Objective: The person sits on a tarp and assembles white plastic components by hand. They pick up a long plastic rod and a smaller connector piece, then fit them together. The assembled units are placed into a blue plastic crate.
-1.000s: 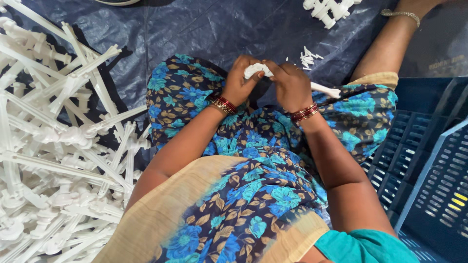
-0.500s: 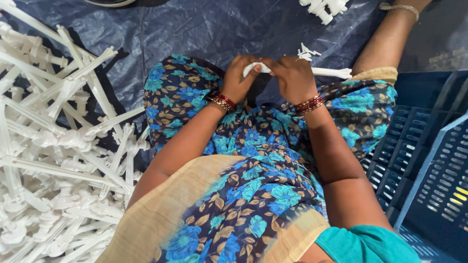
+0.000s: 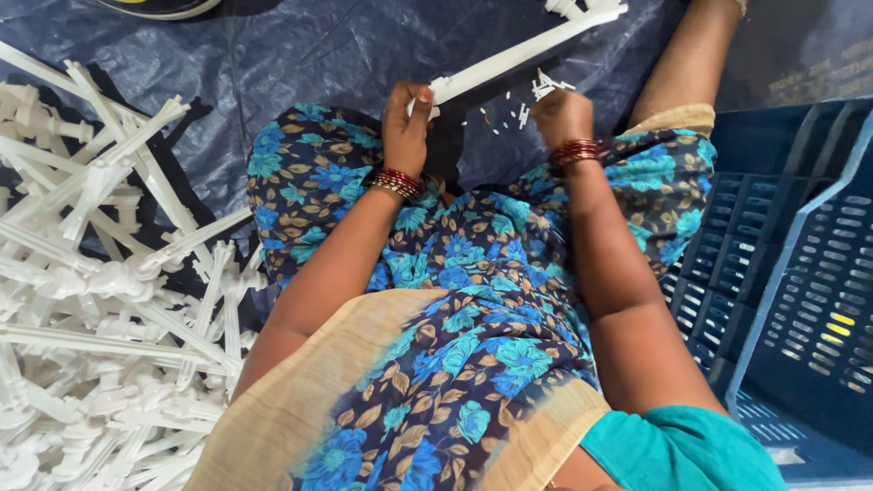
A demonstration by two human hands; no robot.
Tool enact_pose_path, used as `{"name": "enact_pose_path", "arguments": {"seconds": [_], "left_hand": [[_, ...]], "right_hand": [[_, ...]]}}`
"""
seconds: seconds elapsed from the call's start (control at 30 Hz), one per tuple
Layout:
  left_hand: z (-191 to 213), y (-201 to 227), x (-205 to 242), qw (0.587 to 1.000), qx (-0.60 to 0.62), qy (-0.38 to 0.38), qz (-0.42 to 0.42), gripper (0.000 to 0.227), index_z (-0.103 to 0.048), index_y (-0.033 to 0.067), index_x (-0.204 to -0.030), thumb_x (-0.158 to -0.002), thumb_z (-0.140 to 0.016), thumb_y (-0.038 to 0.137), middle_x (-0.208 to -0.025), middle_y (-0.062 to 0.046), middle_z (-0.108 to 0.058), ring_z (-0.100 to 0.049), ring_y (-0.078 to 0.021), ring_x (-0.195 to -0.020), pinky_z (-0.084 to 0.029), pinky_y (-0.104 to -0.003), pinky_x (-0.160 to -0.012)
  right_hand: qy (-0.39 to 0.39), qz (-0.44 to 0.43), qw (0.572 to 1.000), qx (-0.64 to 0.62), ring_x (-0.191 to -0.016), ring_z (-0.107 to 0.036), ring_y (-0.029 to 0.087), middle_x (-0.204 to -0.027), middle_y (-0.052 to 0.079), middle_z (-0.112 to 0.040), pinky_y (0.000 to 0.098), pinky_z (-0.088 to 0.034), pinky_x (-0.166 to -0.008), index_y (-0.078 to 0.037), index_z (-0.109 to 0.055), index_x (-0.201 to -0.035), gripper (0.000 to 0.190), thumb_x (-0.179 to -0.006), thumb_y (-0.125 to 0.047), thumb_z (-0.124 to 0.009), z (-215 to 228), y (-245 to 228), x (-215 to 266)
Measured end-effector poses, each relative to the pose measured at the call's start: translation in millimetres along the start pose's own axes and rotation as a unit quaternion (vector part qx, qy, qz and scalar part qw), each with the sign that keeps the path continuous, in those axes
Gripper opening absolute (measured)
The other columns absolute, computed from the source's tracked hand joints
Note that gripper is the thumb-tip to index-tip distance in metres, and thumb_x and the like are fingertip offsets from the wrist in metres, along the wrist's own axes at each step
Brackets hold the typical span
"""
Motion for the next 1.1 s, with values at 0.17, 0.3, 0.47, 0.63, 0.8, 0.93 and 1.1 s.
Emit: {"name": "enact_pose_path", "arguments": {"seconds": [0.17, 0.3, 0.47, 0.63, 0.8, 0.93, 1.1], "left_hand": [[0.9, -13.9, 1.4, 0.992, 0.093, -0.005, 0.088, 0.028, -0.059, 0.0118, -0.109, -0.106, -0.058, 0.039, -0.092, -0.001, -0.063, -0.058, -0.0090, -0.075, -0.047, -0.024, -0.062], [2.4, -26.3, 1.9, 0.976, 0.139, 0.003, 0.169, 0.021, -0.058, 0.0135, -0.111, -0.101, -0.055, 0.032, -0.087, -0.004, -0.064, -0.058, -0.0109, -0.068, -0.044, -0.024, -0.055], [1.2, -33.6, 2.0, 0.967, 0.177, 0.010, 0.184, 0.021, -0.058, 0.0116, -0.113, -0.102, -0.055, 0.030, -0.088, -0.007, -0.066, -0.058, -0.0129, -0.066, -0.047, -0.025, -0.056], [-1.2, -39.4, 2.7, 0.956, 0.203, 0.009, 0.210, 0.022, -0.057, 0.0135, -0.114, -0.100, -0.054, 0.031, -0.086, -0.006, -0.066, -0.057, -0.0117, -0.064, -0.042, -0.024, -0.052], [-10.4, -40.7, 0.6, 0.963, 0.186, -0.013, 0.192, 0.022, -0.058, 0.0115, -0.110, -0.102, -0.055, 0.032, -0.088, -0.005, -0.067, -0.061, -0.0114, -0.070, -0.048, -0.025, -0.059], [-15.0, -41.5, 3.6, 0.970, 0.153, -0.023, 0.187, 0.021, -0.058, 0.0113, -0.105, -0.101, -0.054, 0.032, -0.083, -0.002, -0.062, -0.056, -0.0106, -0.065, -0.041, -0.024, -0.055], [-17.4, -37.9, 2.9, 0.968, 0.205, -0.045, 0.139, 0.014, -0.057, 0.0119, -0.108, -0.102, -0.054, 0.024, -0.095, -0.001, -0.059, -0.058, -0.0112, -0.080, -0.049, -0.027, -0.070]], "right_hand": [[0.095, 0.095, 0.973, 0.190, -0.079, -0.072, 0.041, -0.088, 0.023, -0.073, 0.0467, -0.057, -0.070, -0.004, -0.076, -0.089, 0.020, -0.074, -0.014, -0.081, -21.3, -24.5, -7.9], [0.090, 0.040, 0.983, 0.157, -0.086, -0.070, 0.044, -0.094, 0.023, -0.071, 0.0505, -0.056, -0.073, -0.007, -0.076, -0.090, 0.008, -0.088, -0.010, -0.069, -27.3, -25.1, -8.5], [0.124, 0.136, 0.970, 0.159, -0.084, -0.068, 0.045, -0.096, 0.023, -0.071, 0.0509, -0.055, -0.071, -0.005, -0.074, -0.090, 0.015, -0.078, -0.003, -0.064, -26.3, -28.6, -5.4], [0.103, 0.196, 0.972, -0.084, -0.083, -0.070, 0.033, -0.095, 0.017, -0.072, 0.0411, -0.057, -0.075, -0.006, -0.073, -0.099, 0.010, -0.094, -0.001, -0.067, -6.1, -43.6, -4.0], [-0.059, 0.072, 0.865, -0.493, -0.079, -0.073, 0.016, -0.094, 0.010, -0.073, 0.0283, -0.060, -0.071, 0.001, -0.067, -0.104, 0.013, -0.093, 0.008, -0.067, -29.1, -81.1, 48.9], [-0.051, 0.110, 0.888, -0.443, -0.082, -0.074, 0.017, -0.094, 0.011, -0.075, 0.0281, -0.061, -0.074, 0.004, -0.066, -0.105, 0.012, -0.094, 0.006, -0.072, -35.0, -141.4, 77.8], [0.001, 0.218, 0.940, -0.264, -0.082, -0.077, 0.015, -0.091, 0.010, -0.076, 0.0256, -0.061, -0.073, 0.004, -0.071, -0.104, 0.011, -0.094, 0.002, -0.071, -22.9, -194.1, 95.4]]}}
Point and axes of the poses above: each hand's wrist, its own x-axis away from the middle knuckle, its own z-axis out of the back of the hand, y = z × x, the point moved 8 cm from there along -x, towards the middle knuckle
